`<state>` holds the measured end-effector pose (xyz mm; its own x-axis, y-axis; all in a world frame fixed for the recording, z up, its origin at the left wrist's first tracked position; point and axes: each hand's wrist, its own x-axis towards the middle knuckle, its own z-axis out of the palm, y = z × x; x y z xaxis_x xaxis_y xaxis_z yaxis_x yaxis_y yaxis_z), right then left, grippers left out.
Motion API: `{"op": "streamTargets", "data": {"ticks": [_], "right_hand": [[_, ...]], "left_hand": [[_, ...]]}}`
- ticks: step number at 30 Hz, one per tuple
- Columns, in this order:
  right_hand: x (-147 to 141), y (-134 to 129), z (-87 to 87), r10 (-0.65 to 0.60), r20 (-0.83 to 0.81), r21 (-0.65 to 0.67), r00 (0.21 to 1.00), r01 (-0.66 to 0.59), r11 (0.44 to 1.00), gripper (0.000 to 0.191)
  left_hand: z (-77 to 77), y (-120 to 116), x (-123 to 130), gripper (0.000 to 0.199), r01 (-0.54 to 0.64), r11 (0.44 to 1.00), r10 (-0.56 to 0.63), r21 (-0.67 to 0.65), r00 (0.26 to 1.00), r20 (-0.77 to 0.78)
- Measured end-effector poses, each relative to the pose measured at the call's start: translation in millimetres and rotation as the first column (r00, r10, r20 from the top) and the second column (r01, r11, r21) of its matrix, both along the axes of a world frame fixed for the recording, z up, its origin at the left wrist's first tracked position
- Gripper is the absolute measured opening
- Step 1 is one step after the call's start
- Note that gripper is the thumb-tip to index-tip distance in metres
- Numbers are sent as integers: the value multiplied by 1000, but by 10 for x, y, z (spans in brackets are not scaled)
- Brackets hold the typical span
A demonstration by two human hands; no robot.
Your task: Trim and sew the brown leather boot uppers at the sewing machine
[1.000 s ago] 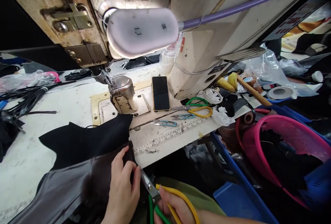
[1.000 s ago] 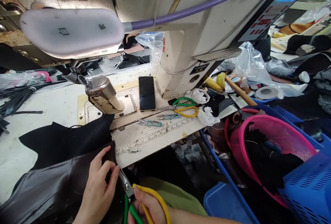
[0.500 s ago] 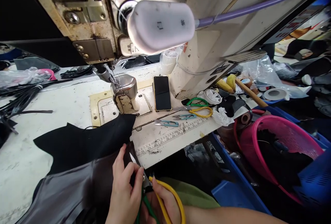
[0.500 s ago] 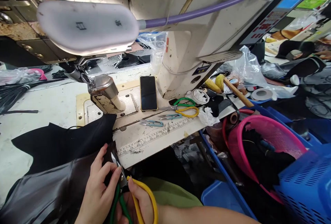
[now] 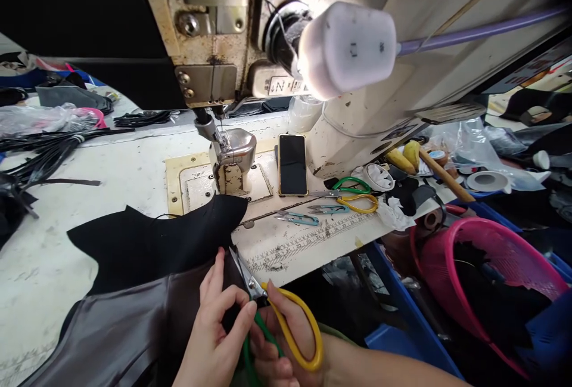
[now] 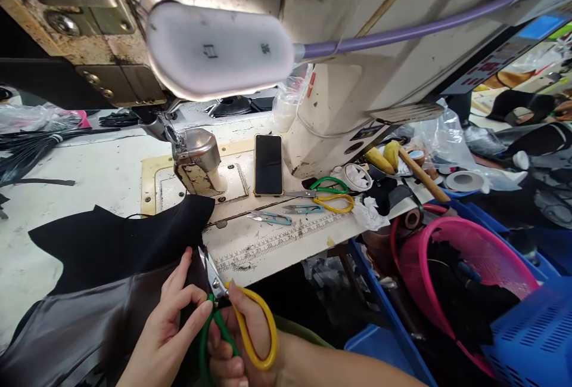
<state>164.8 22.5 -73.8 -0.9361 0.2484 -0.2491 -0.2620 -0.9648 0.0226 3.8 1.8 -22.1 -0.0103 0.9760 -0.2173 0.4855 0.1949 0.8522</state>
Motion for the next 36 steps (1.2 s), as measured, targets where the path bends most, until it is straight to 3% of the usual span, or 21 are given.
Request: {"op": "streamTargets", "data": {"ticks": [5, 11, 14, 17, 22, 25, 27, 29, 31, 33, 34, 36], "right_hand": [[55, 49, -19, 32, 10, -17, 999, -32, 999, 93], [112, 42, -98, -4, -116, 19, 993, 6, 1000, 87], [228, -4, -72, -23, -101, 44, 995, 27, 999, 83], [374, -29, -43, -15, -22, 122, 1000, 18, 992, 79], [458, 87, 84, 9, 267, 192, 964, -63, 979, 71], [416, 175, 225, 23, 275, 234, 961, -90, 968, 75], [407, 230, 342, -85, 271, 335, 959, -11, 942, 75], [429, 312, 484, -285, 355, 522, 891, 64, 851, 72], [452, 439, 650, -474, 447, 745, 759, -22, 667, 66], [418, 610, 809, -625, 471, 876, 623, -244, 417, 56], [363, 703, 871, -693, 460, 881, 556, -384, 276, 49], [167, 869, 935, -791, 443, 748, 423, -661, 65, 39]], "left_hand": [[23, 7, -10, 34, -24, 1000, 25, -15, 999, 44], [21, 25, -27, 31, -50, 999, 51, -16, 992, 119], [14, 18, -80, 31, -115, 993, 120, -31, 956, 268], [26, 9, -143, 33, -208, 977, 202, -34, 876, 439], [62, 22, -174, 32, -238, 971, 216, -15, 851, 480], [34, 27, -179, 31, -228, 973, 193, 15, 856, 480], [4, 21, -197, 31, -229, 973, 184, 37, 858, 479], [-7, 13, -222, 29, -217, 974, 165, 59, 868, 469], [26, 7, -228, 26, -142, 984, 89, 104, 911, 403], [102, 6, -188, 18, 5, 988, -45, 157, 967, 252], [145, 6, -146, 13, 90, 980, -118, 175, 981, 156], [210, -4, -39, 15, 262, 948, -256, 183, 965, -53]]}}
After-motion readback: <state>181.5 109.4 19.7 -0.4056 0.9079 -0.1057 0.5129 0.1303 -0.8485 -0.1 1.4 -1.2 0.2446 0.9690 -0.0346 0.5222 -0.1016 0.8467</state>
